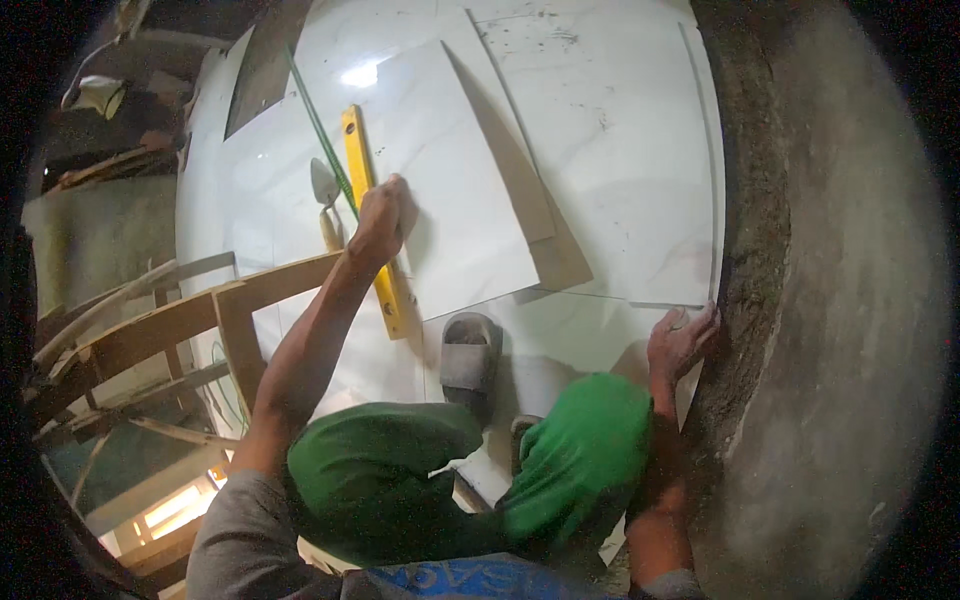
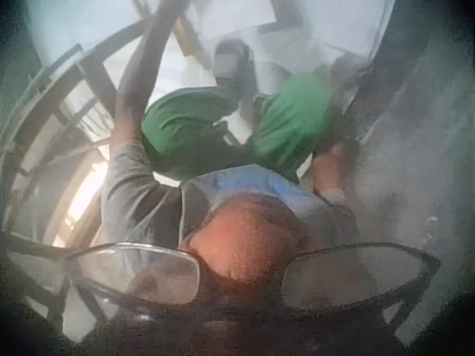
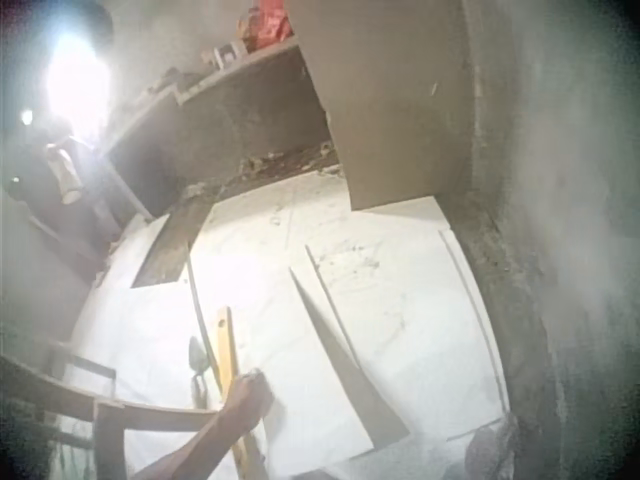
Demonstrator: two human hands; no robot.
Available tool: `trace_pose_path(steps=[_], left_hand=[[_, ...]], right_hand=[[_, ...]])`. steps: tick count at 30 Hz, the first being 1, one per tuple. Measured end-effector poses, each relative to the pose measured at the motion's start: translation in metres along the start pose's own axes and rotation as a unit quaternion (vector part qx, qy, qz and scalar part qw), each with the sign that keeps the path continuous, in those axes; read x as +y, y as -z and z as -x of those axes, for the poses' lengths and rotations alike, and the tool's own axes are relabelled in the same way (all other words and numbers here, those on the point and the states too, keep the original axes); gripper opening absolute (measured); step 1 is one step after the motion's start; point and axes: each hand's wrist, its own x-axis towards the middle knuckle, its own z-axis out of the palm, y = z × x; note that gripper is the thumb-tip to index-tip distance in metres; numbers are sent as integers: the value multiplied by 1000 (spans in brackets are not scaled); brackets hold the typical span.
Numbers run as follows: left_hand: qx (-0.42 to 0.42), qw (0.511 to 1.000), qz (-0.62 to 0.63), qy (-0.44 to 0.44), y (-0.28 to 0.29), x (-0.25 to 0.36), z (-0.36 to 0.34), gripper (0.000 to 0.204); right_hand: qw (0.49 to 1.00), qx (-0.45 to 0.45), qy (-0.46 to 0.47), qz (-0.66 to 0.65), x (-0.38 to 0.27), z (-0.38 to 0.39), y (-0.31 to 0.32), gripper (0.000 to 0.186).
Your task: The person carries tiles into a room, places a tile piece against a wall edge to check the fit, uses a spirit level to verify alignment, and then uses a hammer and chisel to chip away at the concrete substrate.
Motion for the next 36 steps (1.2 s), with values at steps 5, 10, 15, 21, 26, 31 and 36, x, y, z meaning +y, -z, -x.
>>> trace_pose_path(steps=[5, 10, 15, 21, 26, 31, 36], left_hand=[[149, 987, -52, 33, -34, 8, 8, 39], [115, 991, -60, 21, -28, 12, 1, 43], [141, 979, -142, -21, -38, 12, 0, 57], [106, 985, -118, -63, -39, -3, 35, 65], [109, 970, -212, -45, -83, -55, 57, 68], [65, 998, 18, 0, -145, -114, 115, 49], [-86, 983, 74, 143, -171, -110, 183, 32]], right_hand=[[998, 45, -18, -27, 11, 0, 7, 59], [995, 80, 5, -65, 19, 15, 9, 58], [982, 131, 40, -128, 19, 18, 19, 55], [948, -11, 40, -315, -17, 76, 37, 47], [740, -305, 8, -599, -73, 112, 114, 35], [602, -299, -192, -715, -82, 130, 136, 32], [591, -200, -321, -712, -36, 154, 149, 36]])
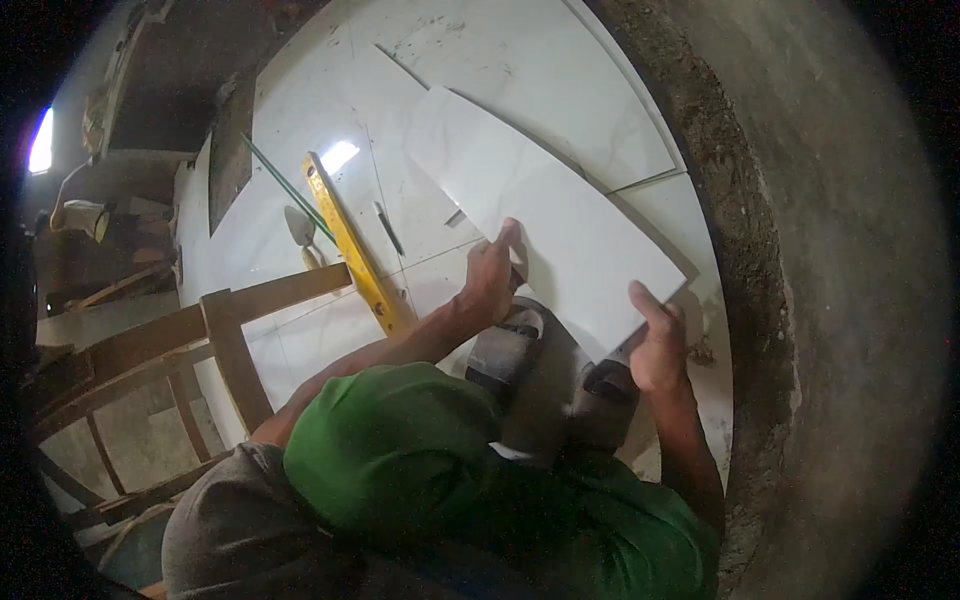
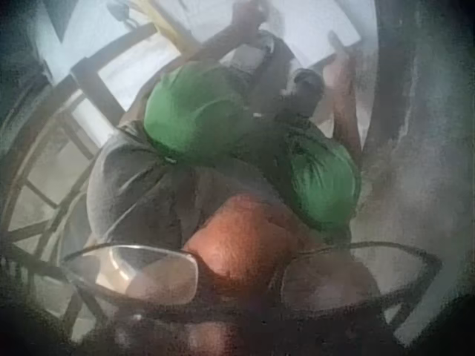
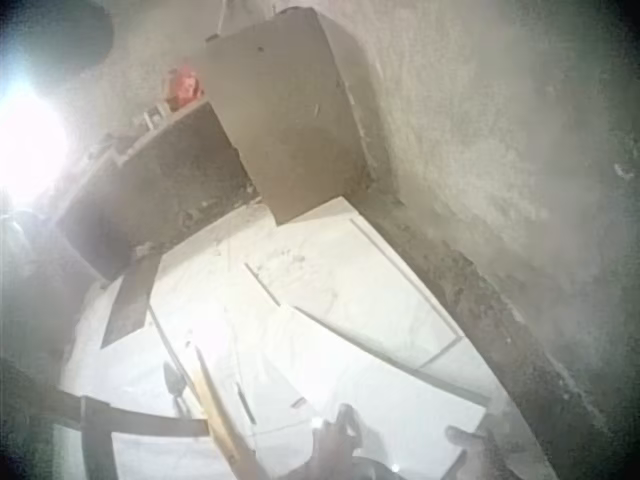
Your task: The person carries tiles into a room, places a tile piece against a wall edge to check the fit, uses a spirit level to verify alignment, and then uses a hammer and chisel to chip away at the concrete substrate.
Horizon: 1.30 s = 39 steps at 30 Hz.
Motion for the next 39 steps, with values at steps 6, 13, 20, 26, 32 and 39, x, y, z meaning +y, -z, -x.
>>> trace_pose_path(steps=[6, 13, 20, 26, 32, 39], left_hand=[[2, 1000, -7, 1, 54, -6, -78, 35], [-106, 955, -172, -215, 42, 8, -121, 23], [-258, 864, -249, -354, -21, 25, -186, 15], [-327, 854, -283, -290, -42, 58, -212, 41], [-65, 922, -283, -255, -21, 104, -222, 36], [332, 715, -573, -225, 92, 112, -221, 103]], right_hand=[[998, 28, -17, -44, 15, 34, 39, 37], [999, -1, -33, -10, 40, 36, 93, 38], [992, 41, 24, -117, 36, 6, 97, 39], [989, 90, 21, -117, 27, -34, 96, 27], [985, 54, 73, -144, 5, -77, 59, 39], [986, 96, -89, 99, -16, -134, 61, 72]])
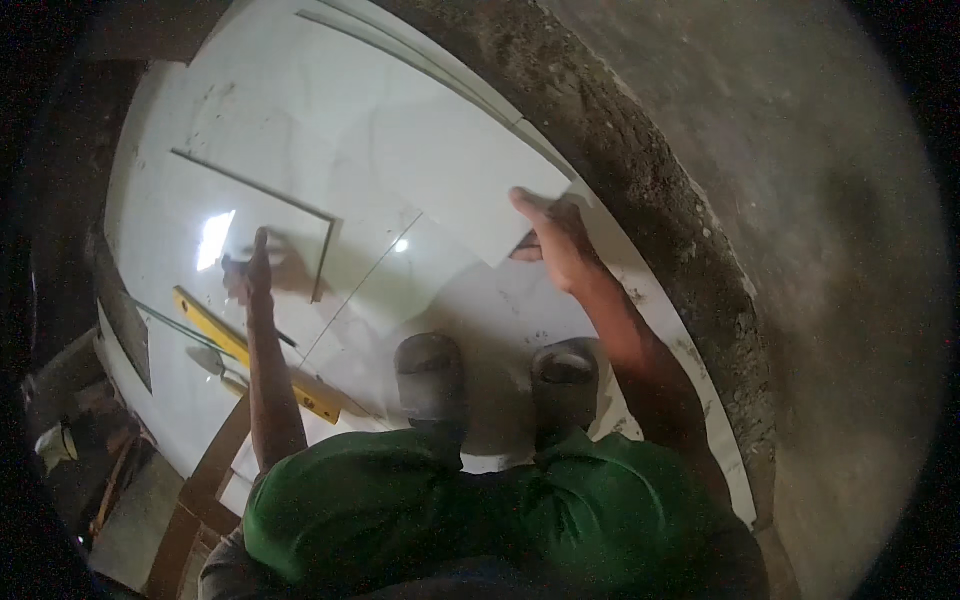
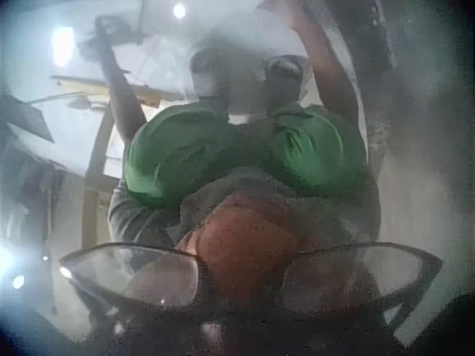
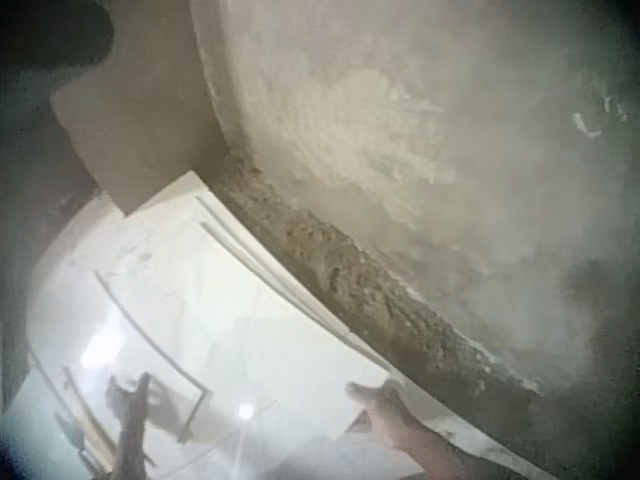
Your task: The person carries tiles into a room, places a tile piece against a wall edge to check the fit, uses a spirit level to verify alignment, and then uses a hammer and chisel to chip away at the concrete substrate.
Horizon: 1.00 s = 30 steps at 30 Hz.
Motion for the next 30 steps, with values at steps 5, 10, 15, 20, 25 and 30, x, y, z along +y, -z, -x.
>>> trace_pose_path(steps=[5, 10, 15, 20, 25, 30], left_hand=[[-102, 992, 57, 56, -14, -15, -34, 130], [-123, 987, 27, 98, -27, 11, -61, 155], [-94, 988, 9, 125, -19, 57, -50, 154], [-114, 986, 15, 124, -6, 68, -46, 142], [-111, 984, 9, 138, 4, 48, -18, 140], [-151, 980, 10, 128, 26, 31, 21, 142]], right_hand=[[996, -9, -52, 72, -31, -18, -5, 78], [976, -14, -83, 201, -30, -21, -7, 76], [955, -60, -46, 286, -7, 18, -40, 64], [891, -208, 58, 399, 25, 15, -85, 52], [749, -288, 137, 580, 6, 19, -102, 45], [656, -363, 125, 649, -23, 20, -117, 55]])
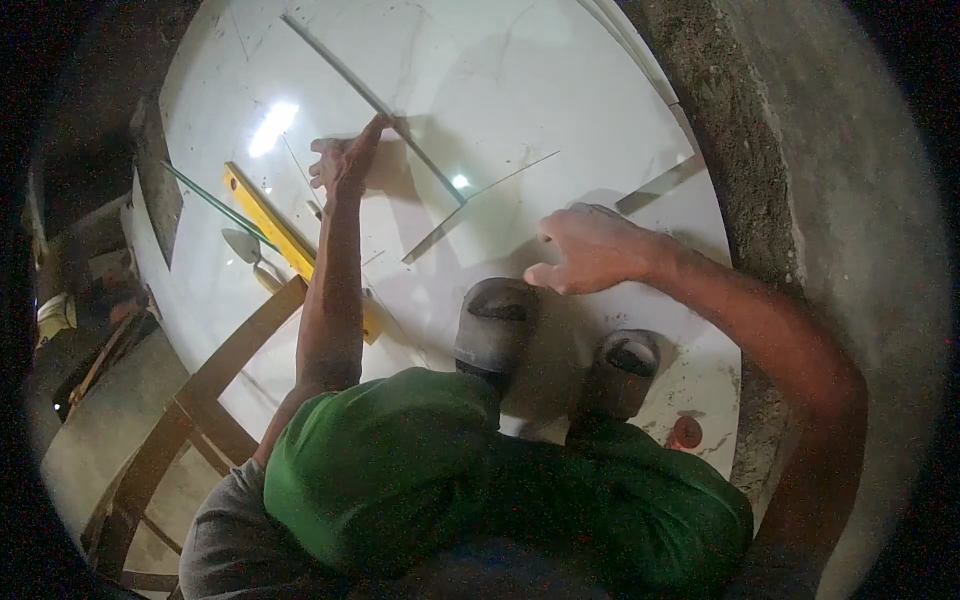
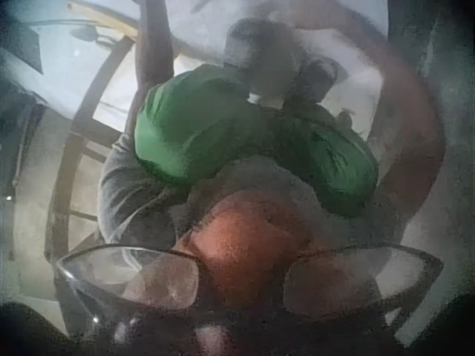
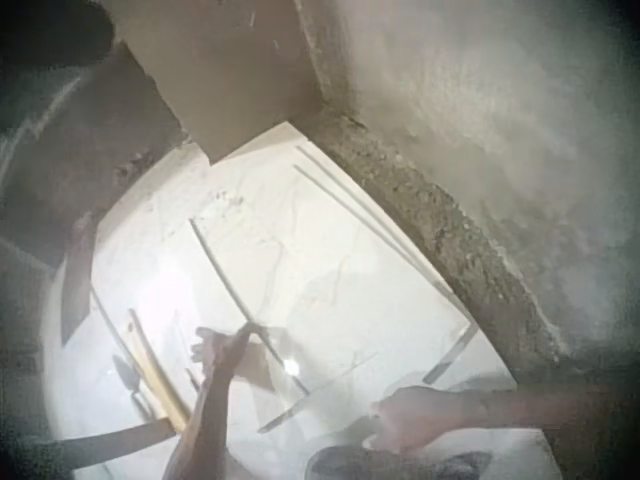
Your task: The person carries tiles into a room, places a tile piece against a wall edge to check the fit, uses a spirit level to verify alignment, and then uses a hammer and chisel to chip away at the concrete substrate.
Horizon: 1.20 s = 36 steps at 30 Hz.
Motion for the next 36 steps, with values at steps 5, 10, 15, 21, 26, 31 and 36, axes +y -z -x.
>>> trace_pose_path(steps=[5, 10, 15, 21, 26, 31, 36], left_hand=[[-18, 999, 26, -24, -6, -11, 4, 142], [-18, 998, 48, -23, 9, -7, 16, 142], [-13, 995, 75, -60, 25, -17, 24, 134], [50, 973, 189, -121, 37, -21, 6, 131], [171, 928, 85, -320, 6, 5, -64, 98], [108, 898, -32, -425, -42, 13, -175, 65], [85, 880, 2, -466, -64, 17, -49, 44]], right_hand=[[989, 56, 33, -131, -1, -74, -53, 68], [827, 81, -53, -553, -41, -118, -106, 52], [767, 151, -20, -624, -65, -107, -113, 43], [800, 166, -17, -576, -51, -37, -99, 42], [826, 241, -68, -504, -42, 70, -85, 45], [888, 163, -227, -366, -5, 179, -98, 51], [879, 179, -254, -362, 5, 255, -111, 54]])
